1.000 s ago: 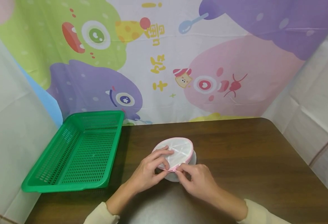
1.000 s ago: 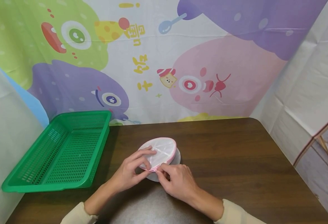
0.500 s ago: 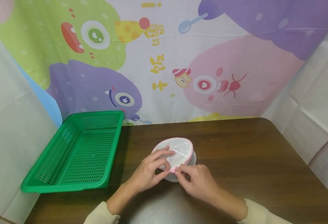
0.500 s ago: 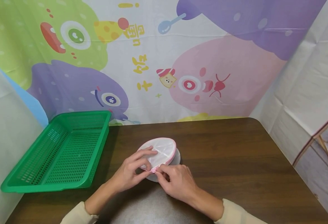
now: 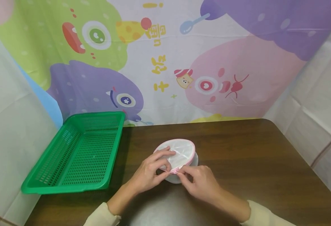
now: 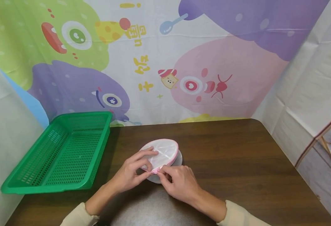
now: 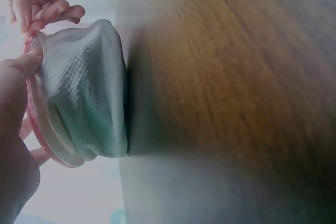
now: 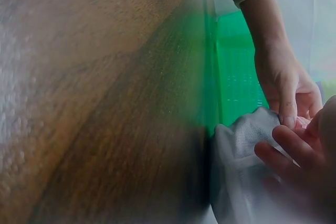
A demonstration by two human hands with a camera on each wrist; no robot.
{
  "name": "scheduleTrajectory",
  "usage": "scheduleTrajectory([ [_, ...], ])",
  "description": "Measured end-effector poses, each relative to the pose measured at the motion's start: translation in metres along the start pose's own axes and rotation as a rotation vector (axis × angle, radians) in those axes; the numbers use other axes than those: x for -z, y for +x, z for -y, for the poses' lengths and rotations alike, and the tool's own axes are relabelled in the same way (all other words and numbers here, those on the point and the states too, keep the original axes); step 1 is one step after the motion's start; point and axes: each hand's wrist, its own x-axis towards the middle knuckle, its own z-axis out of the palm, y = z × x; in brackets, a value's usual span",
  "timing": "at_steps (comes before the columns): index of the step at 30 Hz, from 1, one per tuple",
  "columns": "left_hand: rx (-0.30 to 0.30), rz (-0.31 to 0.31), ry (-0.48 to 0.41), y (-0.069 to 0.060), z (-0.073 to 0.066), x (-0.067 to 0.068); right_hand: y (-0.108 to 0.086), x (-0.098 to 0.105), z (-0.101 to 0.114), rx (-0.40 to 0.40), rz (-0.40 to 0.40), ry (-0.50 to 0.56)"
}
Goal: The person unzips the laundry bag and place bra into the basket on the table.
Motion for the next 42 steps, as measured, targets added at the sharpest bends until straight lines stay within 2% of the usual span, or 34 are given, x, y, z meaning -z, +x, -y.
scheduleTrajectory([
  [7, 0.071, 0.054, 0.004, -0.001, 0.003, 0.003, -0.001, 0.001, -0.001, -0.033, 0.019, -0.038],
  [12, 0.152, 0.102, -0.001, -0.002, 0.004, 0.007, -0.002, 0.004, -0.002, -0.079, 0.057, -0.048],
  [18, 0.214, 0.086, 0.019, -0.002, 0.004, 0.008, -0.002, 0.005, -0.003, -0.114, 0.083, -0.045],
  [25, 0.265, 0.101, 0.034, -0.001, 0.003, 0.006, -0.003, 0.005, -0.003, -0.139, 0.096, -0.051],
  [32, 0.382, 0.153, 0.034, 0.002, 0.0, 0.005, -0.005, 0.006, -0.007, -0.166, 0.079, -0.077],
  [36, 0.44, 0.155, 0.031, 0.005, -0.001, 0.005, -0.004, 0.008, -0.008, -0.175, 0.07, -0.084],
  [42, 0.473, 0.148, 0.037, 0.006, 0.0, 0.004, 0.0, 0.013, -0.007, -0.225, 0.085, -0.095],
])
